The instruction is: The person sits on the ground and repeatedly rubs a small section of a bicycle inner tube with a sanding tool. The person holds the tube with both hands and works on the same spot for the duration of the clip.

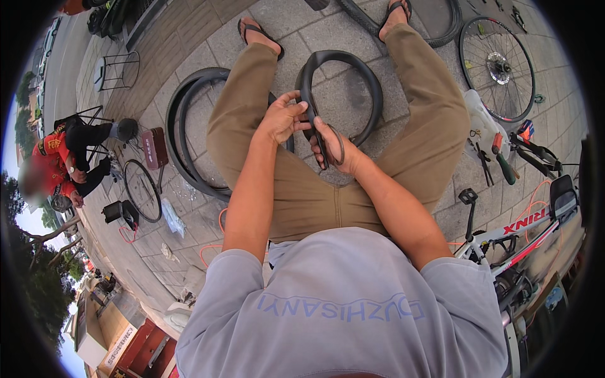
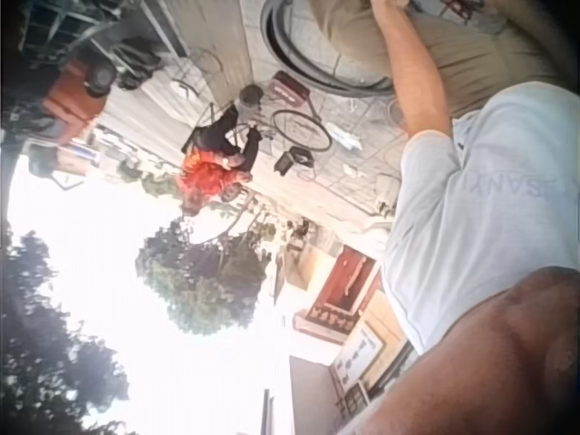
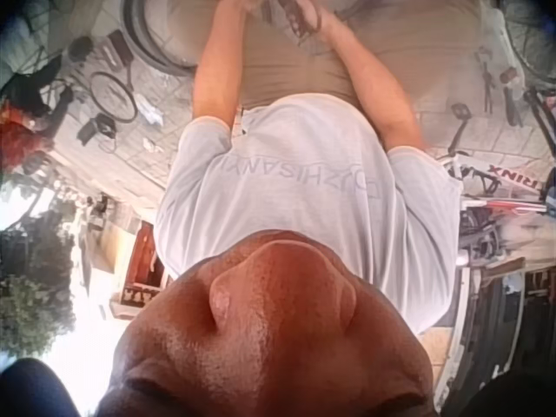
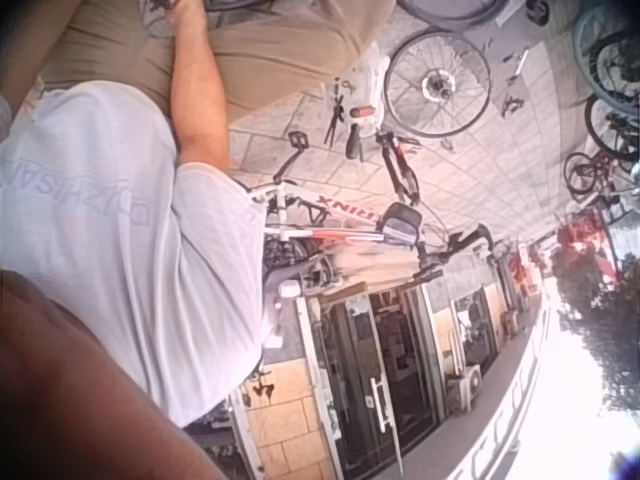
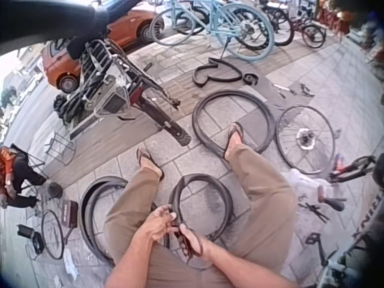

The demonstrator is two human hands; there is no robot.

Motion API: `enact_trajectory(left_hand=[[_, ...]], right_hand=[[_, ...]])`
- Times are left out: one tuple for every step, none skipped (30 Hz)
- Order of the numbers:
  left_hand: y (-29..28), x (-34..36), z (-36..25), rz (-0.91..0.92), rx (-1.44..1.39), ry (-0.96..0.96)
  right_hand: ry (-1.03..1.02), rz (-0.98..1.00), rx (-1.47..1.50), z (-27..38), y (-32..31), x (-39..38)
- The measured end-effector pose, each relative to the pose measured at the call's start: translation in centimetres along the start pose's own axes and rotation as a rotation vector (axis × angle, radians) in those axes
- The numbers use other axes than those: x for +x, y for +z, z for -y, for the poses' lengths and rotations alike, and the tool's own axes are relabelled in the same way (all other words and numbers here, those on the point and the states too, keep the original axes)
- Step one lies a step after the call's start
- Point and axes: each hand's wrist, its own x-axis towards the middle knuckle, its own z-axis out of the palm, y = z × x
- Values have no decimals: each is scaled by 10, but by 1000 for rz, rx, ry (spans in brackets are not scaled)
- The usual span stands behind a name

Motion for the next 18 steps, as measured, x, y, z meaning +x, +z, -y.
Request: enact_trajectory(left_hand=[[0, 0, 1, -3, -2, 3], [0, 1, 1, -5, -4, 6], [0, 1, 2, -7, -7, 9], [-1, 2, 2, -5, -5, 7], [-1, 1, 2, -3, -3, 3], [0, 1, 2, -1, -1, 0], [0, 1, 1, -3, 3, 2], [0, 1, 2, -4, 7, 4], [0, 2, 2, -6, 11, 7], [-1, 2, 2, -4, 7, 10], [-1, 2, 3, -2, 3, 13], [-1, 3, 4, -1, -2, 16], [-1, 3, 4, -4, -2, 16], [-1, 3, 4, -5, -2, 14], [-1, 3, 4, -6, -2, 13], [-1, 3, 4, 2, -3, 9], [-2, 3, 3, 9, -5, 5], [-3, 4, 4, 17, -6, 1]], right_hand=[[-6, -10, -9, -1, 0, 1], [-12, -19, -18, -1, 1, 1], [-11, -20, -17, 0, 1, 0], [-10, -20, -15, 0, 1, 0], [-8, -21, -13, 0, 2, -1], [-4, -18, -8, 1, 2, -2], [-1, -16, -2, 2, 2, -2], [2, -13, 3, 2, 3, -3], [9, -14, 10, 2, 3, -3], [16, -14, 17, 3, 3, -4], [23, -14, 24, 2, 3, -4], [25, -11, 27, 2, 4, -4], [28, -8, 31, 2, 4, -3], [30, -5, 36, 2, 4, -3], [27, -6, 35, 2, 4, -3], [25, -6, 34, 2, 4, -4], [23, -6, 33, 3, 5, -4], [26, -21, 19, 3, 5, -5]])
